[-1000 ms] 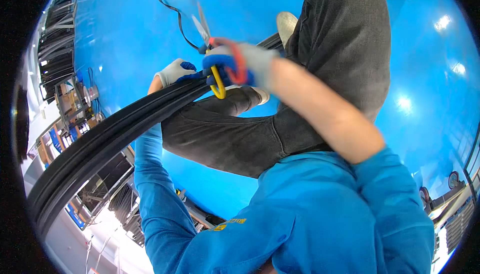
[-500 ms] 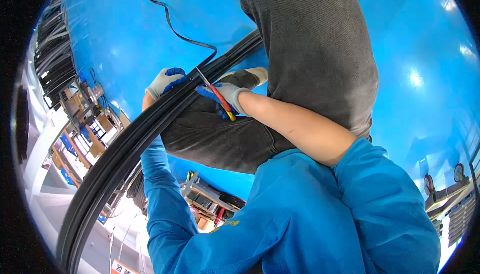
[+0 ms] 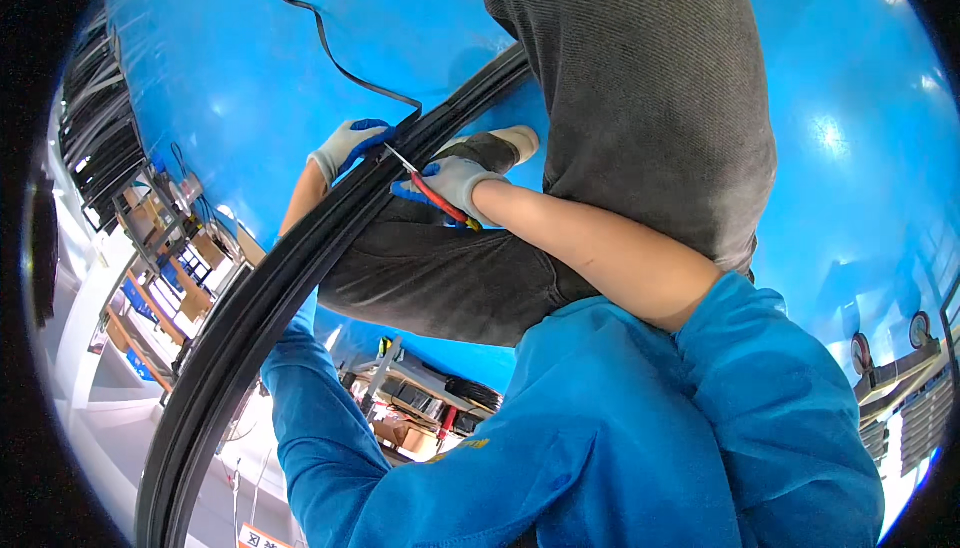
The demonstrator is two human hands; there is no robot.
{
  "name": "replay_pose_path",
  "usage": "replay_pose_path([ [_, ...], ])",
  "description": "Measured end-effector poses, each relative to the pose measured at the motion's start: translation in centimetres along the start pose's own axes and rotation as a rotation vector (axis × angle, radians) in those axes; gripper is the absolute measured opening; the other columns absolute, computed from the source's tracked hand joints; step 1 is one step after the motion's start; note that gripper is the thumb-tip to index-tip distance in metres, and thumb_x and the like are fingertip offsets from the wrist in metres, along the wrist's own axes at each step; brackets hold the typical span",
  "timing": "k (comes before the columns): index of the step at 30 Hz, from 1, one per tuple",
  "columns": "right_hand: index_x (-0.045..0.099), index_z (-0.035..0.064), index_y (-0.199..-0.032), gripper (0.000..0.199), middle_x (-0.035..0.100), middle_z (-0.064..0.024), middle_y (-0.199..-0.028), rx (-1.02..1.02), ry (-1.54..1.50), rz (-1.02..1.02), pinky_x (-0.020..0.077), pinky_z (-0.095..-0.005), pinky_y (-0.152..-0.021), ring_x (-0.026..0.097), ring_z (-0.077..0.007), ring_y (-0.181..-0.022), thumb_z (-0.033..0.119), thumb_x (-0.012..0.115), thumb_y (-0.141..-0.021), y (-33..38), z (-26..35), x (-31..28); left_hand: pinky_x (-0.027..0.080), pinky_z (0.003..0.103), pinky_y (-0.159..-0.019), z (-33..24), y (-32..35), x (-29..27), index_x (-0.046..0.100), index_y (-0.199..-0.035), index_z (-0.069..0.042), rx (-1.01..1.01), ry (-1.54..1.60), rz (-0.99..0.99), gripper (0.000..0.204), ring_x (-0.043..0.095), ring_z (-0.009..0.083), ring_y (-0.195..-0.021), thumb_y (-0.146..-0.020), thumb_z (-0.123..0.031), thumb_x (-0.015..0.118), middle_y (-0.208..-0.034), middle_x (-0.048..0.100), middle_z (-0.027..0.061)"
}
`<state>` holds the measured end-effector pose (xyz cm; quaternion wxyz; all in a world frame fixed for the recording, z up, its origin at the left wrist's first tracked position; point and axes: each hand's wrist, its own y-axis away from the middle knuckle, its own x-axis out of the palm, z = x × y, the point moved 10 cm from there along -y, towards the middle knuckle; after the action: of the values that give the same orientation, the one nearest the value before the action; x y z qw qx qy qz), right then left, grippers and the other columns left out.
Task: Installing and trimming rubber seals into large metal door or window frames.
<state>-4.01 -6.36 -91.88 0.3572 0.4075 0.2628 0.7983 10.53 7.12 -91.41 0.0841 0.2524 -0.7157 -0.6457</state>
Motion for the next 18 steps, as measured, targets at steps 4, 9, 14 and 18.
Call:
replay_pose_path([
  [4,0.072,0.0111,-0.105,0.055,0.066,-0.0051,-0.080,0.069,-0.058,0.048,0.0480,-0.0284,-0.049,0.056,-0.0173,-0.060,0.063,0.066,-0.089,1.7,0.7,0.5,0.050,0.023,-0.076,1.1,-0.9,-0.3,0.076,-0.106,-0.005,-0.006,0.114,0.113,0.026,0.060,0.0119,-0.078,-0.093,-0.025,0.065,-0.088,0.071,0.0027],
  [9,0.072,0.0125,-0.104,0.053,0.065,-0.0041,-0.079,0.106,-0.117,0.083,0.0460,-0.0278,-0.047,0.056,-0.0168,-0.059,0.063,0.067,-0.088,4.1,1.7,0.5,0.051,0.023,-0.077,1.2,-0.9,-0.3,0.077,-0.106,-0.004,0.041,0.156,0.188,0.024,0.062,0.0123,-0.079,-0.093,-0.022,0.066,-0.091,0.072,0.0034],
  [14,0.073,0.0135,-0.105,0.054,0.066,-0.0047,-0.080,0.091,-0.094,0.064,0.0459,-0.0264,-0.049,0.056,-0.0155,-0.061,0.064,0.066,-0.088,3.2,0.9,0.2,0.052,0.024,-0.080,-0.8,-0.1,-0.2,0.076,-0.106,-0.003,0.118,0.145,0.163,0.022,0.063,0.0129,-0.082,-0.092,-0.017,0.067,-0.094,0.073,0.0037],
  [18,0.074,0.0137,-0.104,0.055,0.069,-0.0050,-0.081,0.033,-0.010,0.051,0.0468,-0.0272,-0.054,0.058,-0.0152,-0.063,0.065,0.065,-0.087,2.7,1.3,0.0,0.053,0.025,-0.082,-1.4,-0.1,-0.8,0.076,-0.108,-0.001,0.193,0.129,0.146,0.022,0.064,0.0133,-0.083,-0.091,-0.013,0.067,-0.095,0.074,0.0038],
])
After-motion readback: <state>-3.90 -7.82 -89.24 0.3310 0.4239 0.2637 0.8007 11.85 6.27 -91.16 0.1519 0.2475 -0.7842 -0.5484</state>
